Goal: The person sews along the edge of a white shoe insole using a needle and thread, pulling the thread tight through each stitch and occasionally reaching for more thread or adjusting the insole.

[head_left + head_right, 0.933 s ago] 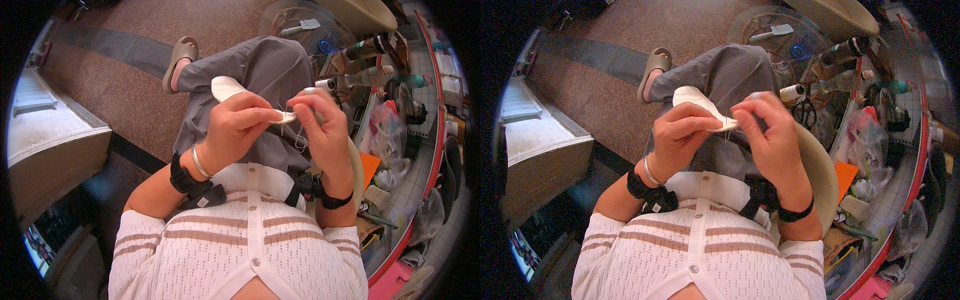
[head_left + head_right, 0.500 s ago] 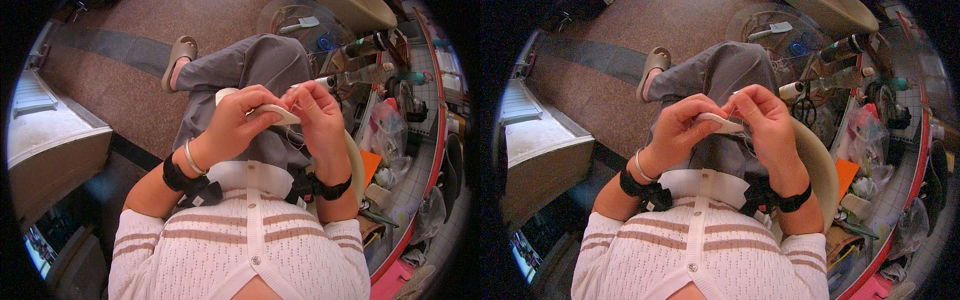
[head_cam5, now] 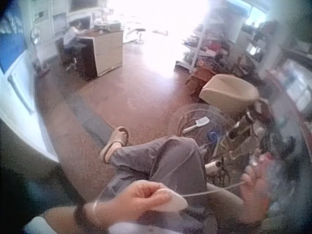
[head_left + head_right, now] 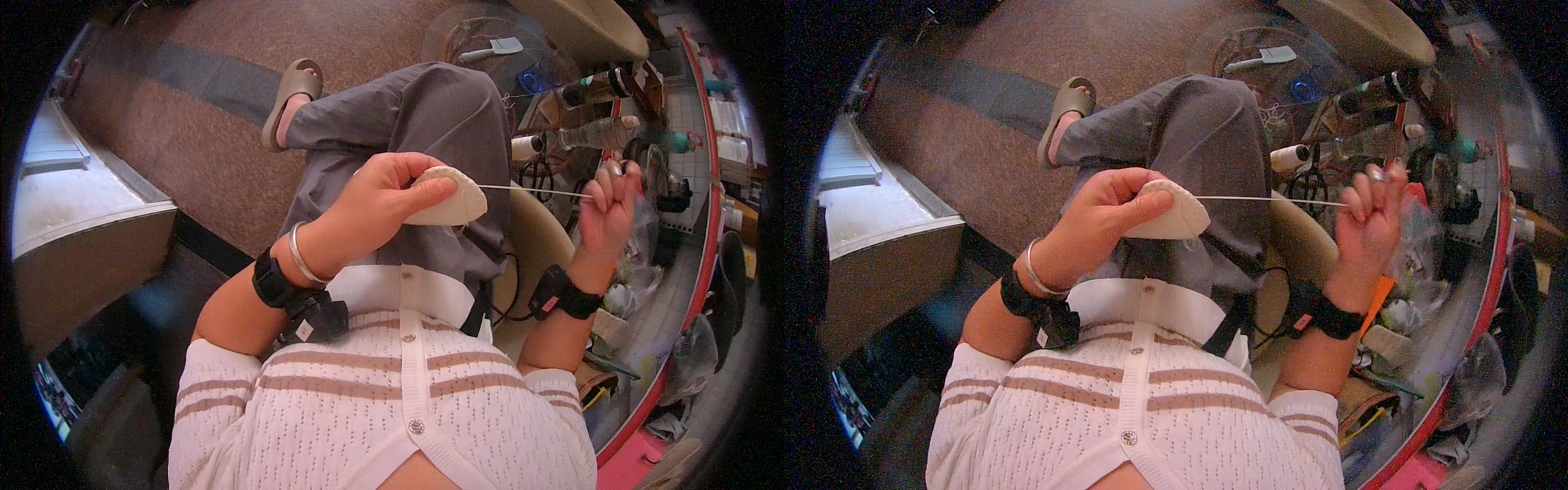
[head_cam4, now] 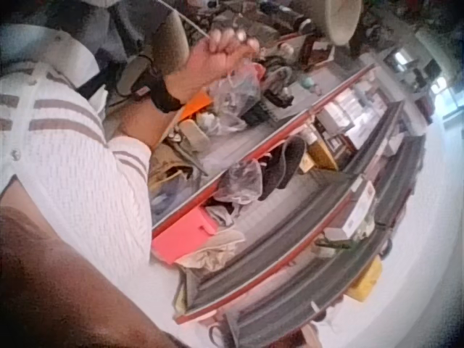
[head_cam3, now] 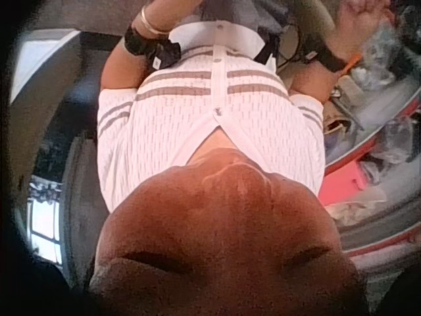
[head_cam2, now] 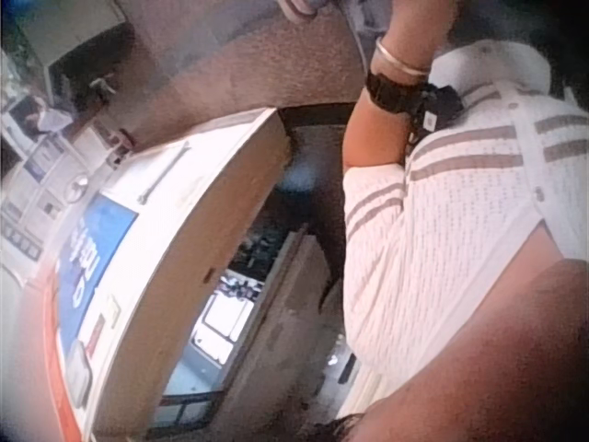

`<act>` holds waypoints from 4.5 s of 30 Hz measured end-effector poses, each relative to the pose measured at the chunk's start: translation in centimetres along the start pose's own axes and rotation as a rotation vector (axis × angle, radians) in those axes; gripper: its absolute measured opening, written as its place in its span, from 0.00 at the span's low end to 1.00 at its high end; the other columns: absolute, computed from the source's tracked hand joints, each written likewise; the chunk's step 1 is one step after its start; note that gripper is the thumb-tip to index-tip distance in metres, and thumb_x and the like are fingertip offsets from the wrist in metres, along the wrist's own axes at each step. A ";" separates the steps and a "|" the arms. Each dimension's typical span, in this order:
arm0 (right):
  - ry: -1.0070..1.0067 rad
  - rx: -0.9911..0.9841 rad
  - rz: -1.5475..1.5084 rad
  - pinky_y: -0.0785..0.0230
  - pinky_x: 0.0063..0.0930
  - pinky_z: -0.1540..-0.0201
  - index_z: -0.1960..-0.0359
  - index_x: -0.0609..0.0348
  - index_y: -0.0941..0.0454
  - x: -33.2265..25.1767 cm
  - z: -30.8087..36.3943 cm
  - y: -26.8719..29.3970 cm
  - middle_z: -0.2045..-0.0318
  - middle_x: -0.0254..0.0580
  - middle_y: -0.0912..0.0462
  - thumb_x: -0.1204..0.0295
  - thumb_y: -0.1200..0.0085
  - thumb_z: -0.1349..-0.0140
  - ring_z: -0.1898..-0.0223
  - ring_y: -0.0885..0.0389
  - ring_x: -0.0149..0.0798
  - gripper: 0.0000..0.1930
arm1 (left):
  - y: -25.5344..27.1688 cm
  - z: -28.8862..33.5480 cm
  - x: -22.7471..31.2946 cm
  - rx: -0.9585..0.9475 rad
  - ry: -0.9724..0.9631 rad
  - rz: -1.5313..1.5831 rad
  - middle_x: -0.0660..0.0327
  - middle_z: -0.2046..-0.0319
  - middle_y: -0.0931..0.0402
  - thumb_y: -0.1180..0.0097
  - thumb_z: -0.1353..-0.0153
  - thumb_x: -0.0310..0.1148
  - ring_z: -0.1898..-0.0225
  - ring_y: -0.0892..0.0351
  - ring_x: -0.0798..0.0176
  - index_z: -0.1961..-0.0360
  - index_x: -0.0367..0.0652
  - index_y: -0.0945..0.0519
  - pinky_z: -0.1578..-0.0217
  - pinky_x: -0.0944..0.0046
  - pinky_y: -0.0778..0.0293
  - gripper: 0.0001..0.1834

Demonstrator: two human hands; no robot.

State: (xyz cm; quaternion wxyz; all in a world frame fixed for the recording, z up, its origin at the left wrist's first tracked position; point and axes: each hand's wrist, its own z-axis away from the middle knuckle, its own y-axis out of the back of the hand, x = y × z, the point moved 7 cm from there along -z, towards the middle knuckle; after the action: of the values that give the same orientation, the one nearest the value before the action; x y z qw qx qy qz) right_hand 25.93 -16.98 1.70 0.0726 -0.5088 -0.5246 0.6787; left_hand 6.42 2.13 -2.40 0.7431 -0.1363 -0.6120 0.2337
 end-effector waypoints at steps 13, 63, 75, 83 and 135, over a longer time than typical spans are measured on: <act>0.720 1.350 1.103 0.48 0.21 0.83 0.69 0.59 0.29 -18.3 16.2 17.5 0.82 0.30 0.36 0.67 0.53 0.42 0.83 0.40 0.25 0.08 | -1.4 0.7 -1.2 -0.102 0.196 0.203 0.61 0.66 0.23 0.49 0.42 0.35 0.65 0.24 0.71 0.63 0.37 0.24 0.61 0.72 0.30 0.12; 0.140 -0.275 1.144 0.45 0.18 0.74 0.72 0.62 0.23 10.9 4.9 -4.9 0.77 0.33 0.36 0.77 0.49 0.45 0.76 0.38 0.28 0.03 | -1.8 -0.5 -2.2 0.003 0.154 0.267 0.59 0.67 0.22 0.42 0.50 0.27 0.67 0.24 0.70 0.62 0.37 0.23 0.63 0.71 0.28 0.12; 0.204 -0.313 1.215 0.38 0.20 0.71 0.72 0.63 0.24 10.8 4.7 -5.9 0.75 0.39 0.29 0.80 0.49 0.46 0.74 0.30 0.32 0.02 | -1.9 -0.5 -1.6 0.009 0.134 0.206 0.59 0.68 0.22 0.41 0.50 0.26 0.68 0.23 0.70 0.62 0.36 0.22 0.64 0.72 0.28 0.12; 0.256 -0.361 1.357 0.36 0.23 0.75 0.72 0.64 0.25 10.7 4.8 -6.8 0.78 0.43 0.27 0.80 0.52 0.45 0.78 0.28 0.37 0.03 | -1.8 -0.4 -1.5 0.016 0.120 0.150 0.59 0.68 0.22 0.42 0.50 0.26 0.68 0.23 0.70 0.63 0.36 0.22 0.64 0.72 0.28 0.12; 0.226 -0.204 1.321 0.31 0.25 0.71 0.69 0.63 0.26 10.9 4.9 -7.2 0.74 0.47 0.24 0.82 0.50 0.50 0.72 0.22 0.41 0.06 | -0.7 -1.0 -1.6 0.081 0.013 -0.026 0.60 0.69 0.23 0.38 0.52 0.28 0.68 0.24 0.72 0.64 0.36 0.24 0.65 0.73 0.28 0.14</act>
State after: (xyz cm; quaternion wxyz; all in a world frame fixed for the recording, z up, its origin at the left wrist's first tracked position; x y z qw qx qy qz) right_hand 13.85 -10.02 0.34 -0.3515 -0.7946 -0.1542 0.4704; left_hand 7.32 0.80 -3.65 0.7549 -0.0995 -0.5991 0.2476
